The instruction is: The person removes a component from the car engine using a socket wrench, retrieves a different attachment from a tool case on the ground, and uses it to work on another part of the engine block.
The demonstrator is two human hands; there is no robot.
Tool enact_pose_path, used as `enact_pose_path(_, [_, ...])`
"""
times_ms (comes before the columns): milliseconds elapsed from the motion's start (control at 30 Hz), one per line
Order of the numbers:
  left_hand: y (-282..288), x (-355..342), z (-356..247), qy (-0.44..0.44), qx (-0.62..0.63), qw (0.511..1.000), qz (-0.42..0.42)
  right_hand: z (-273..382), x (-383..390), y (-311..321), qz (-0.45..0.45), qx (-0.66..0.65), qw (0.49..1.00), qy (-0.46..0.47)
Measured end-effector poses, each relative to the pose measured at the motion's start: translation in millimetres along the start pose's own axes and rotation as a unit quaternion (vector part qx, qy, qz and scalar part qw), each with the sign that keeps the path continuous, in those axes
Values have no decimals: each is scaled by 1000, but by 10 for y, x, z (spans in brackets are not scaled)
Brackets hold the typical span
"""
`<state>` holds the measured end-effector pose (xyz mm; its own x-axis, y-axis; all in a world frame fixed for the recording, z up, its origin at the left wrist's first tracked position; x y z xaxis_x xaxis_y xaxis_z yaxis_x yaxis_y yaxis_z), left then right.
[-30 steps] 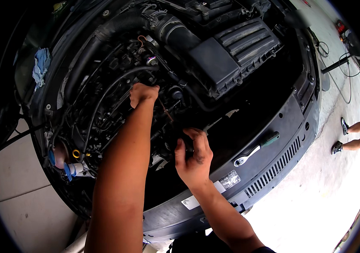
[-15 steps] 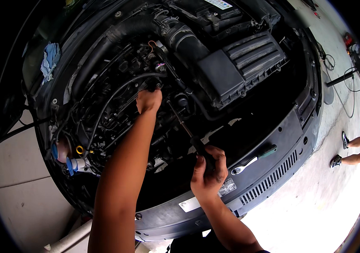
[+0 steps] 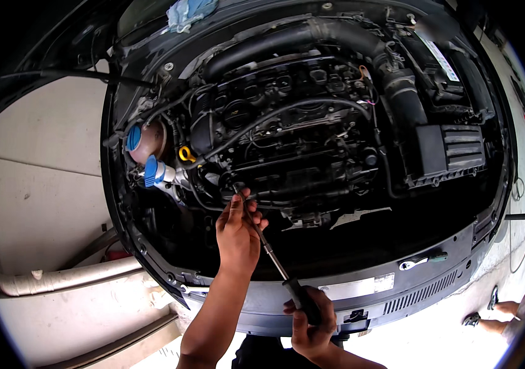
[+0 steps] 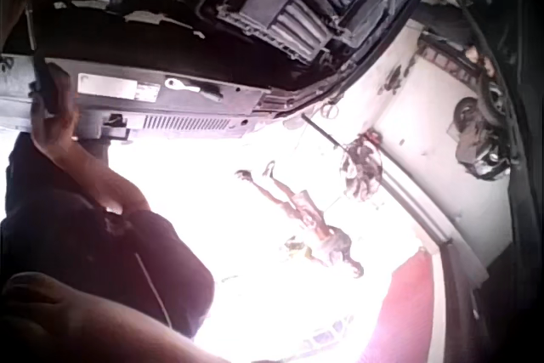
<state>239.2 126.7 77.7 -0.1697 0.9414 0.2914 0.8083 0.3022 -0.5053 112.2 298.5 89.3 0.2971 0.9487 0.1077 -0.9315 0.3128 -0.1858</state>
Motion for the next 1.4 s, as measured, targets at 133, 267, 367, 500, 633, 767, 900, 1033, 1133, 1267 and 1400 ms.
enact_pose_path(133, [677,-231,-131,18,-91,993,-79,-65,137,-665,82,25,983,-165])
enact_pose_path(267, [1179,-830,-146,-58,-379,921,-67,-292,-55,-1313,110,140,973,-144])
enact_pose_path(367, [1459,-1322,17,-135,-482,866,-19,-467,-245,-1674,35,123,982,-142])
enact_pose_path(500, [1511,-1662,289,-67,-445,893,9,-586,-466,-1976,-28,101,979,-177])
enact_pose_path(633, [1494,-1757,396,-42,-332,941,48,-704,-659,-2050,-48,137,978,-153])
enact_pose_path(767, [1430,-1768,394,-16,-250,968,30,-763,-726,-2127,-57,141,979,-138])
enact_pose_path(900, [1536,-1880,489,-16,-279,960,37,-774,-697,-2191,-58,176,970,-156])
enact_pose_path(1033, [1504,-1869,534,-30,-252,967,-5,-732,-745,-2167,-75,83,972,-206])
enact_pose_path(1133, [1527,-1906,508,-53,-266,962,-17,-702,-773,-2204,-125,-78,945,-292])
enact_pose_path(1267, [1484,-1904,498,13,-261,965,-25,-609,-863,-2141,-104,144,959,-221])
enact_pose_path(1400, [1489,-1968,332,51,-227,972,-40,-565,-827,-2297,34,593,801,74])
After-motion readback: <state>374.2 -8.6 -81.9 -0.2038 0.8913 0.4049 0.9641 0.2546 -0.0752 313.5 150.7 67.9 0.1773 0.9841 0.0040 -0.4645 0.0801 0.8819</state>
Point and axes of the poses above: each hand's wrist, its own x-axis away from the middle knuckle, its own y-axis out of the back of the hand, z = x × y, the point moved 4 cm from there along -x, towards the middle knuckle, and after that the axes turned 8 degrees about -y, right-handed, at the moved point
